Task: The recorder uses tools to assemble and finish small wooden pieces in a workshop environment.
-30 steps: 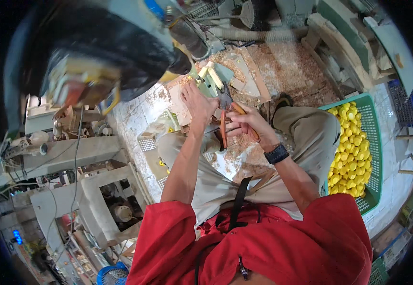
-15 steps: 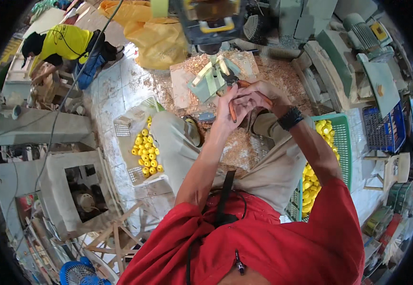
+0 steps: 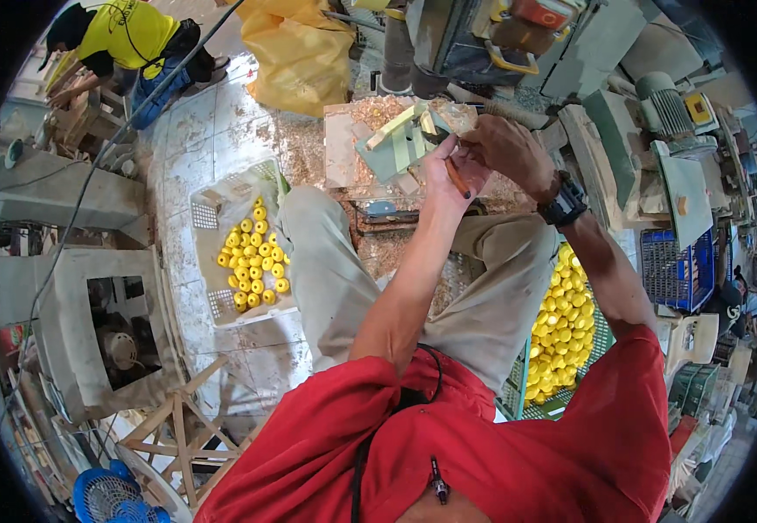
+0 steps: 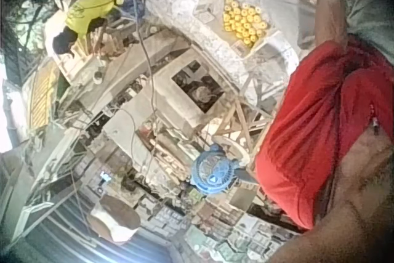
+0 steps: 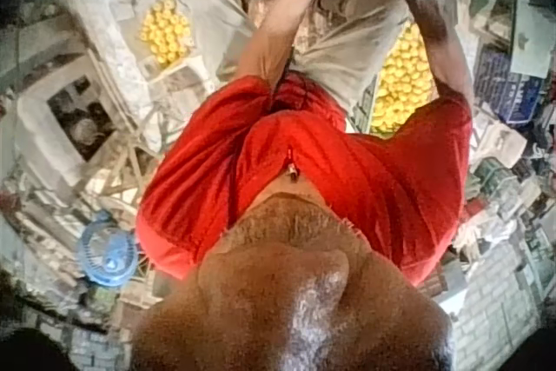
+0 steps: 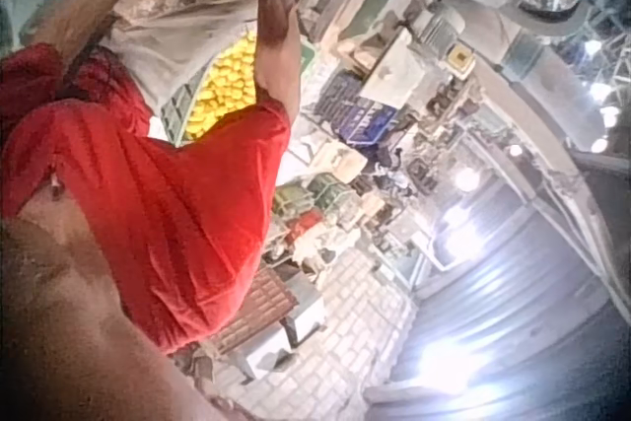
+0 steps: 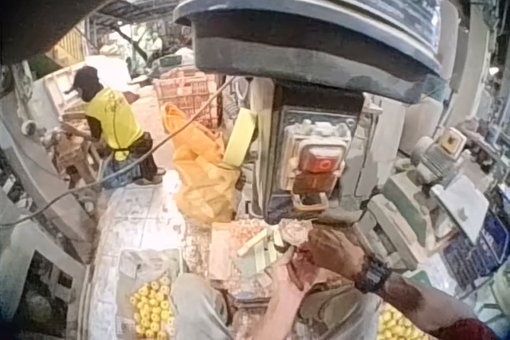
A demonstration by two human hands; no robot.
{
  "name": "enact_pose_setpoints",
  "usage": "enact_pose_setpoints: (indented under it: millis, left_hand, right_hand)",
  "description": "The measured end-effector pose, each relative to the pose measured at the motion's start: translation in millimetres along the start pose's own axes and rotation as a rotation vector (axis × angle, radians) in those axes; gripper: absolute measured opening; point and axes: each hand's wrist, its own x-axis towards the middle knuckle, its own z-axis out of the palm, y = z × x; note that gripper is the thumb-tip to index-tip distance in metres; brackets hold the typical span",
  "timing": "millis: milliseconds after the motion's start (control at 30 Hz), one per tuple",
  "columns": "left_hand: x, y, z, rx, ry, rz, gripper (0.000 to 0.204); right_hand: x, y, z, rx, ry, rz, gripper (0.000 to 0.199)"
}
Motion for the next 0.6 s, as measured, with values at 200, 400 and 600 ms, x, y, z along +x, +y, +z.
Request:
enact_pose_setpoints:
  millis: [200, 400, 600]
  left_hand:
    - [3, -10, 24, 0.282, 0.205, 0.151, 0.024]
    - [23, -7, 10, 0.342, 0.254, 0.122, 0.026]
    - [39, -13, 10, 0.32, 0.3, 0.112, 0.03]
  right_hand:
    - [12, 8, -3, 0.145, -0.128, 0.061, 0.024]
    - [5, 24, 6, 0.192, -0.226, 0.086, 0.025]
    - [1, 41, 7, 0.244, -0.219, 0.014, 0.02]
